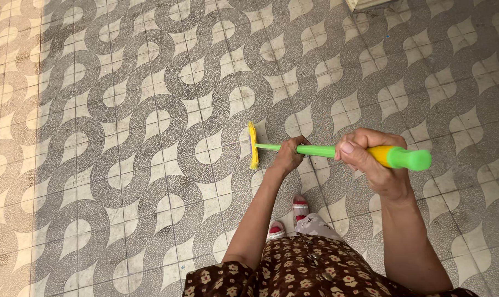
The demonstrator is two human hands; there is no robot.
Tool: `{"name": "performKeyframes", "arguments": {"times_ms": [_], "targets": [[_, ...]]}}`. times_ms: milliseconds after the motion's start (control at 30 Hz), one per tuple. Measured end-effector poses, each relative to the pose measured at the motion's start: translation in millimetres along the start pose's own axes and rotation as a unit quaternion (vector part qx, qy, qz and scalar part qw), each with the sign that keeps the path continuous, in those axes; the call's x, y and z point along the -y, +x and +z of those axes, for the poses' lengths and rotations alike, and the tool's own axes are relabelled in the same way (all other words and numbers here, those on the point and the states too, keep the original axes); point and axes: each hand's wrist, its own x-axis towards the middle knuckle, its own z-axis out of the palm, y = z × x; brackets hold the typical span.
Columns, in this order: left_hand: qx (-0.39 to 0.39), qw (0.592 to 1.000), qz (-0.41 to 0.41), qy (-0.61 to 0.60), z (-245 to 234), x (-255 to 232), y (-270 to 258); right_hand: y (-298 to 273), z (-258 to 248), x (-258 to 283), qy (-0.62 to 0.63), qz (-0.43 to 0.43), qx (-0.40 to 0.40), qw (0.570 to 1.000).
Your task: The person sweeps the patterned tile floor by pushing and pulling a long-handled broom tool across the surface.
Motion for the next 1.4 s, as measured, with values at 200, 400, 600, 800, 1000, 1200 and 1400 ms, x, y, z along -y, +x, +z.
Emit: {"name": "performKeyframes", "arguments": {"times_ms": [200,400,600,800,1000,1200,1400], "targets": [[-0.056,0.994,-0.049,0.079,-23,49,-38,-3,10,-36,0.124,0.011,0.034,0.992],[-0.077,0.975,-0.106,0.181,6,148,-53,-14,10,-94,0.167,0.056,0.013,0.984],[-0.053,0.979,-0.112,0.162,82,140,-28,-38,-29,-97,0.118,0.075,-0.034,0.990],[-0.083,0.996,0.013,0.034,120,57,15,-50,-61,-46,0.015,0.060,-0.036,0.997],[-0.005,1.000,0.010,0.023,109,-16,26,-53,-91,-14,-0.015,0.033,-0.028,0.999],[-0.091,0.993,-0.006,0.071,89,6,-6,-48,-104,-37,0.116,0.002,0.023,0.993],[-0.172,0.970,-0.095,0.142,76,110,-64,-47,-65,-92,0.182,0.055,0.081,0.978]]}}
